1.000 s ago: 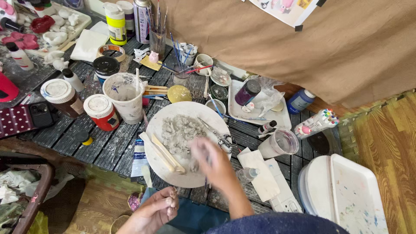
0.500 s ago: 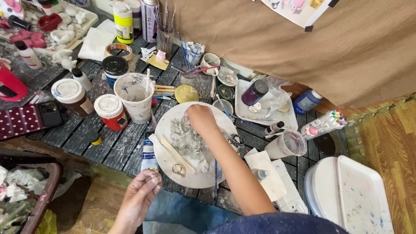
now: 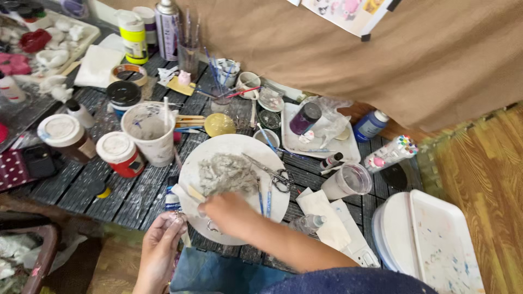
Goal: The person shapes a small piece of clay using a sculpting tool and their fingers. They refine the details of the clay piece, occasionally rotating it to access different angles. The person then wraps the finished piece in plastic wrap.
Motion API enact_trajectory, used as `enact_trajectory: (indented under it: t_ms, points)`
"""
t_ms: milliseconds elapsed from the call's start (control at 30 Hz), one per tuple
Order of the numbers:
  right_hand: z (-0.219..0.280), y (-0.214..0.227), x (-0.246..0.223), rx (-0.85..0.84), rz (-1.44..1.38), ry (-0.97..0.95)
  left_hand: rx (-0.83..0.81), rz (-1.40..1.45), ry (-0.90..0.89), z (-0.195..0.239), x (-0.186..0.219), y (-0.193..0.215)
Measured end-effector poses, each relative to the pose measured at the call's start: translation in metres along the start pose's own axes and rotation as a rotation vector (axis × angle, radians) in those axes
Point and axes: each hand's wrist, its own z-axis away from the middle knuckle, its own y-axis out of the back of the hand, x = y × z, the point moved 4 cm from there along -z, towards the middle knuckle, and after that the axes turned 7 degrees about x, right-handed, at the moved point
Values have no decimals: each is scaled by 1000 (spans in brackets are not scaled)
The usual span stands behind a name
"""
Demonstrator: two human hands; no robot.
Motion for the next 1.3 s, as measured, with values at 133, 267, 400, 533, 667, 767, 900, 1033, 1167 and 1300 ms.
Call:
enact_trajectory:
  t_ms: [133, 267, 400, 533, 667, 767, 900, 1033, 1167, 1300]
  points:
    - [1, -10, 6, -7, 188, 33, -17, 18, 11, -9, -10, -2]
    - [-1, -5, 15, -62, 28, -3, -27, -10, 0, -20, -25, 10]
    - [-15, 26, 51, -113, -312, -105, -60, 22, -61, -44, -39, 25]
    - [-34, 82, 176, -18, -353, -372, 20, -5, -69, -74, -56, 54]
    - [-50, 105, 311, 240, -546, -700, -78, 86, -147, -104, -72, 74]
    - [-66, 94, 395, 441, -431, -865, -173, 128, -230, -112, -82, 77]
    - [-88, 74, 461, 657, -342, -927, -190, 78, -322, -114, -86, 74]
    - [-99, 77, 456, 699, -328, -858, -75, -141, -203, -120, -86, 81]
    - [-83, 98, 358, 630, -66, -544, -70, -71, -215, -108, -86, 82]
    - [-42, 103, 213, 349, -45, -473, -59, 5, -105, -86, -76, 63]
